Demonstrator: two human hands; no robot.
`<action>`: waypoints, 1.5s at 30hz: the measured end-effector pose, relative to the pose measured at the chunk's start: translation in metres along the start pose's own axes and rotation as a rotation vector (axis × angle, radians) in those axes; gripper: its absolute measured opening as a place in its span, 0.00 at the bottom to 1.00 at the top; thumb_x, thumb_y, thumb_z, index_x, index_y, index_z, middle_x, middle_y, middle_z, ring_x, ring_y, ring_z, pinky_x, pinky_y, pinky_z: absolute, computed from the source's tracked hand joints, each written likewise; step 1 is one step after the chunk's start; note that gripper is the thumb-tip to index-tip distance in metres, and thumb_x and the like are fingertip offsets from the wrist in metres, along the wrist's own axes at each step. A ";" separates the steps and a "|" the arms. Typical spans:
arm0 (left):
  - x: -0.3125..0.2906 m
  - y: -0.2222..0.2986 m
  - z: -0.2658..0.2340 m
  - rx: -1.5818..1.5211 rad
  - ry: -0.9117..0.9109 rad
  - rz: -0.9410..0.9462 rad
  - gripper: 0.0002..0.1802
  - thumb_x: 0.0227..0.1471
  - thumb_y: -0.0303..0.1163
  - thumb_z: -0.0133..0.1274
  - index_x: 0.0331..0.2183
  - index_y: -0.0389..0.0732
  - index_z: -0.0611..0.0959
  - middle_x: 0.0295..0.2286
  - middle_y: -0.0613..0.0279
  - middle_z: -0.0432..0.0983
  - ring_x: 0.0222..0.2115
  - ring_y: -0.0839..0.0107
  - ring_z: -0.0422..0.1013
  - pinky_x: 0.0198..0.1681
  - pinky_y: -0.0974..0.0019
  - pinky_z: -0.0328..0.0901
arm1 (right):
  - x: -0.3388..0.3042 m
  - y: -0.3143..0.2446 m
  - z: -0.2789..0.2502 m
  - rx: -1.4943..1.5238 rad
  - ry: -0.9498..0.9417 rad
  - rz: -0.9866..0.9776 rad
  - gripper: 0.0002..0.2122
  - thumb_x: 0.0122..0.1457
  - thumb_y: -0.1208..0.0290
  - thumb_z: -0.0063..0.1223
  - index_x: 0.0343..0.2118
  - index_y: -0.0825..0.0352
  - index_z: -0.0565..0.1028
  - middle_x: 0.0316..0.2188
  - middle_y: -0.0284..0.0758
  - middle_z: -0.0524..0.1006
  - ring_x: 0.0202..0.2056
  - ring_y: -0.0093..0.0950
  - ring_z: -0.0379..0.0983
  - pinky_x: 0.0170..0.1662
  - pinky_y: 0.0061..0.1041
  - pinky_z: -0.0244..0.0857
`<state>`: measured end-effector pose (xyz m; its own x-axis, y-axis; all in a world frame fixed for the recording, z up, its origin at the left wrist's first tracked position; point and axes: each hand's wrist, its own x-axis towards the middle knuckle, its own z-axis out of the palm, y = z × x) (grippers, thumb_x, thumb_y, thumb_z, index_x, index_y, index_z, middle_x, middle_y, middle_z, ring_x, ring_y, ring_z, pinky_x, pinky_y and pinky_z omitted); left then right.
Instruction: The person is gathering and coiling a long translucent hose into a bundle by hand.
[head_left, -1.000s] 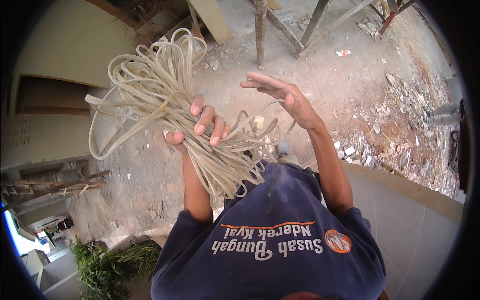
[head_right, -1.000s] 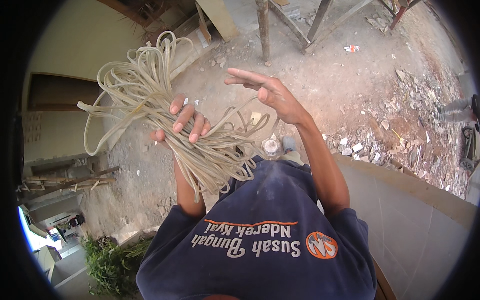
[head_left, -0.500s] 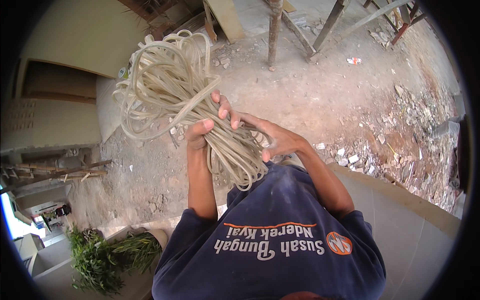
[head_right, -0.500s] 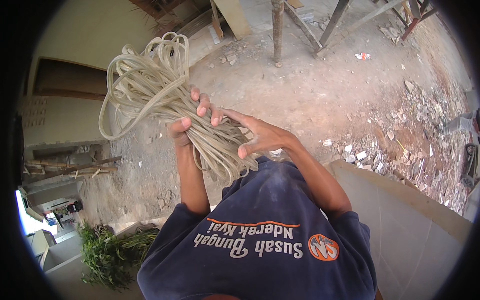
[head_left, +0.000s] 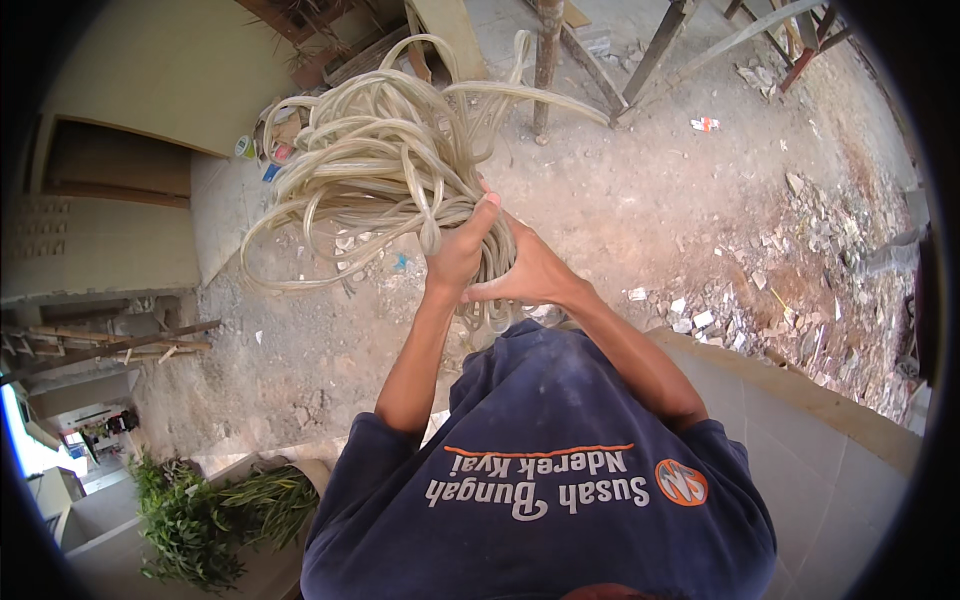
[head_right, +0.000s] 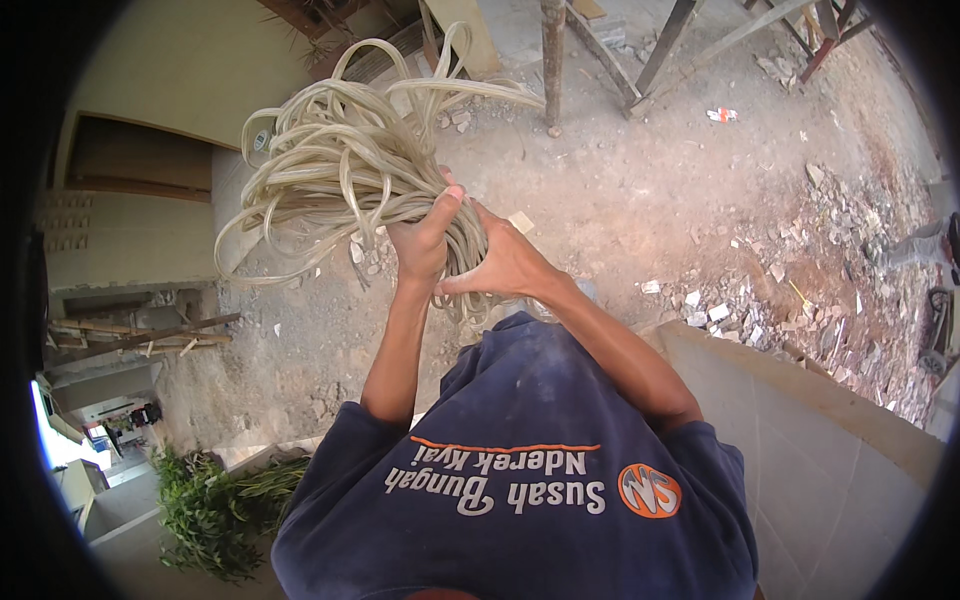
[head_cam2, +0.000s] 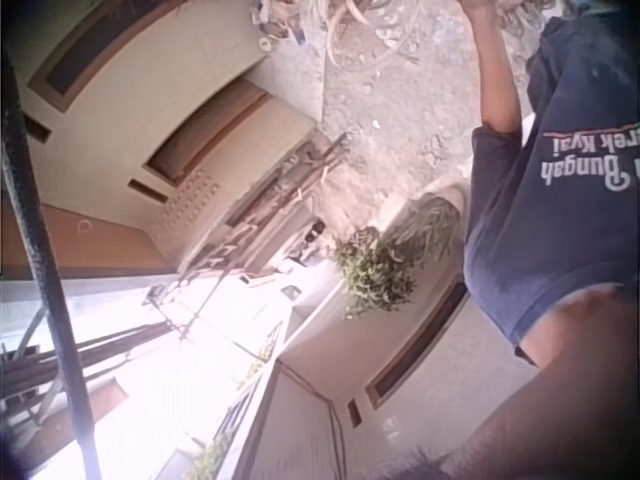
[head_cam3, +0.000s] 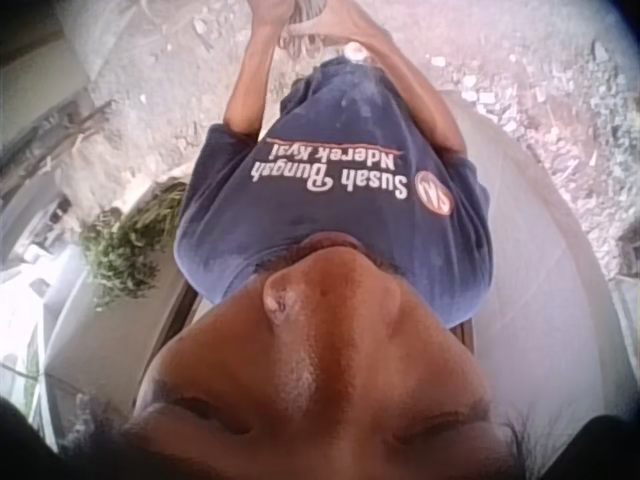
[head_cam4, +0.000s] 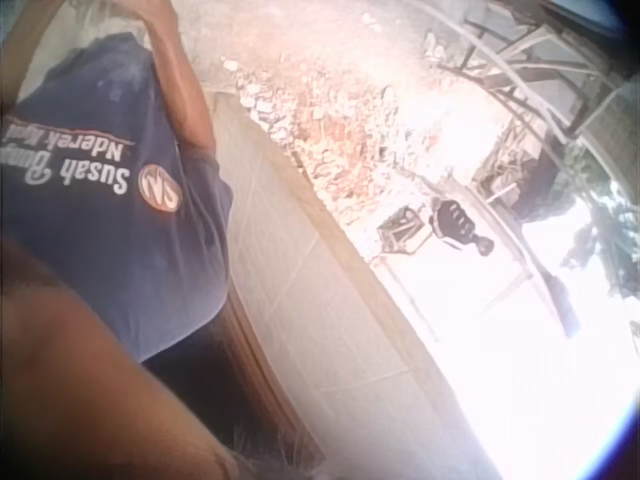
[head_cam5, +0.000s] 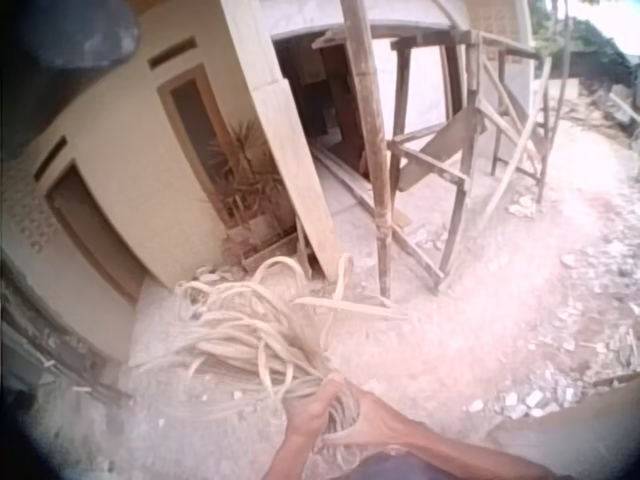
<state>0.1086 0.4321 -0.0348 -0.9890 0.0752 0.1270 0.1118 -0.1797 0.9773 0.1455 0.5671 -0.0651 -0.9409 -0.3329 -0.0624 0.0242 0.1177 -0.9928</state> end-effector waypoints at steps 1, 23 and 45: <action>0.001 0.001 0.002 0.029 -0.005 -0.027 0.11 0.54 0.25 0.63 0.40 0.35 0.82 0.35 0.67 0.78 0.34 0.77 0.73 0.39 0.69 0.68 | -0.002 -0.001 0.002 0.006 0.032 -0.036 0.64 0.32 0.49 0.82 0.69 0.78 0.52 0.62 0.55 0.67 0.64 0.45 0.65 0.66 0.35 0.59; 0.004 -0.015 -0.007 -0.144 -0.179 -0.239 0.22 0.52 0.26 0.64 0.48 0.36 0.76 0.39 0.57 0.79 0.39 0.65 0.78 0.44 0.61 0.74 | -0.011 0.011 -0.004 0.202 0.030 0.019 0.29 0.46 0.73 0.68 0.53 0.73 0.70 0.41 0.36 0.79 0.43 0.27 0.76 0.52 0.29 0.69; 0.022 -0.021 0.039 -0.293 -0.578 -0.340 0.17 0.52 0.35 0.64 0.38 0.34 0.79 0.31 0.53 0.80 0.33 0.62 0.79 0.36 0.62 0.77 | -0.054 0.020 -0.017 0.293 0.216 -0.011 0.24 0.46 0.70 0.68 0.46 0.75 0.74 0.35 0.35 0.77 0.38 0.27 0.73 0.47 0.27 0.69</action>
<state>0.0886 0.4755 -0.0462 -0.7466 0.6647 -0.0271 -0.3025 -0.3030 0.9037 0.1908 0.6029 -0.0795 -0.9905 -0.1239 -0.0593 0.0799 -0.1680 -0.9825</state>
